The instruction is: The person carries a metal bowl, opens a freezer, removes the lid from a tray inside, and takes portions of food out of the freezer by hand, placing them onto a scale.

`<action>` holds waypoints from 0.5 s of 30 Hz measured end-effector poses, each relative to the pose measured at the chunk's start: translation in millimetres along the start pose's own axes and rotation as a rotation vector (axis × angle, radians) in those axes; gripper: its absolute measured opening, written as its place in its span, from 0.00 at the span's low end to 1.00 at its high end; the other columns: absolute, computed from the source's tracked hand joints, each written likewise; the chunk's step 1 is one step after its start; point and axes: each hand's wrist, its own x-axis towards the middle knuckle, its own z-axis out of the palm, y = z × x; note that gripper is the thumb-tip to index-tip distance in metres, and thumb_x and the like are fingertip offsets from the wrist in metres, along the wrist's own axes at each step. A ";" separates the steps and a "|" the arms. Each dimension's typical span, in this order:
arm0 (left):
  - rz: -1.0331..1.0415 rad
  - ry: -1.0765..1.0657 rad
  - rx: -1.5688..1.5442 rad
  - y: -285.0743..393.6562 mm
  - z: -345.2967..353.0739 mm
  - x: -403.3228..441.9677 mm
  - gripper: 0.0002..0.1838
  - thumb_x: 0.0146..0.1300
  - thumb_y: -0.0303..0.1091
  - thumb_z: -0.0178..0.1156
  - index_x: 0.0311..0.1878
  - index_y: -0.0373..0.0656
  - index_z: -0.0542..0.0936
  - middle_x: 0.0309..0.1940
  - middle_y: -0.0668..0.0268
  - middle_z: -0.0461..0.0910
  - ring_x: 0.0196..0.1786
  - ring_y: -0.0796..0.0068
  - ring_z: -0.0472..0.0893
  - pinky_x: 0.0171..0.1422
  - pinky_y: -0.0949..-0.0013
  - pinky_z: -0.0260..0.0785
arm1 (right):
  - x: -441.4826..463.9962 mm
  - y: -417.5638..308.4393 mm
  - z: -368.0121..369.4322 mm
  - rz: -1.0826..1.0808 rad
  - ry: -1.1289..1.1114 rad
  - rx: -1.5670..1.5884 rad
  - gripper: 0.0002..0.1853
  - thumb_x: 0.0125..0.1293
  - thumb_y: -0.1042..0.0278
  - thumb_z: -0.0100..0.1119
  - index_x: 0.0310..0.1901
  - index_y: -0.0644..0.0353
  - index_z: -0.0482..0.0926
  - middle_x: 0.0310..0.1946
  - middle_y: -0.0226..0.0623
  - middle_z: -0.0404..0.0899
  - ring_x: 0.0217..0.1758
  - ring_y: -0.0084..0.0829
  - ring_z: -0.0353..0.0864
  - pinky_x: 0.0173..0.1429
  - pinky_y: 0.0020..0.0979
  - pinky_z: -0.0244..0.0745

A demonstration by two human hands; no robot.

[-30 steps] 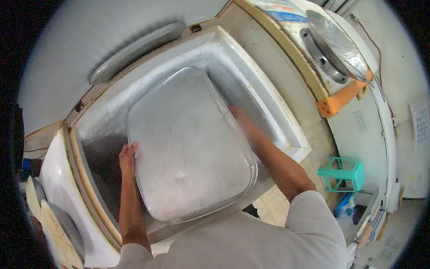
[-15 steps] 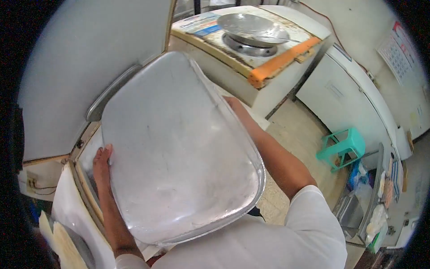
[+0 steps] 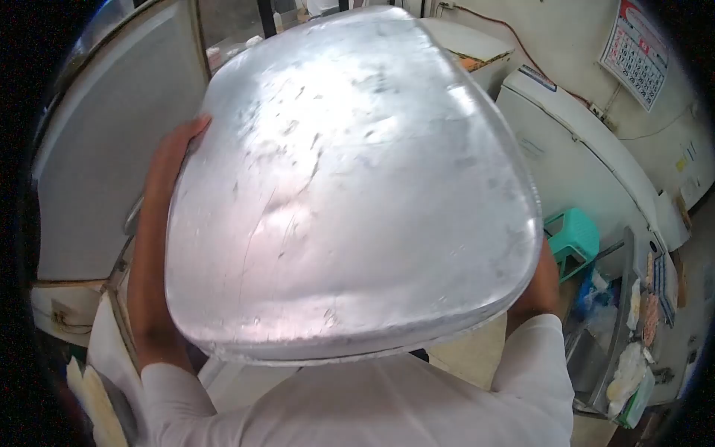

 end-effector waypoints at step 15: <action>0.198 -0.445 -0.360 139.2 261.4 144.9 0.22 0.49 0.51 0.69 0.34 0.39 0.83 0.28 0.64 0.80 0.26 0.79 0.78 0.32 0.76 0.68 | 106.0 31.5 -163.5 0.013 0.171 -0.126 0.17 0.59 0.63 0.56 0.45 0.68 0.77 0.37 0.36 0.80 0.38 0.22 0.76 0.43 0.26 0.72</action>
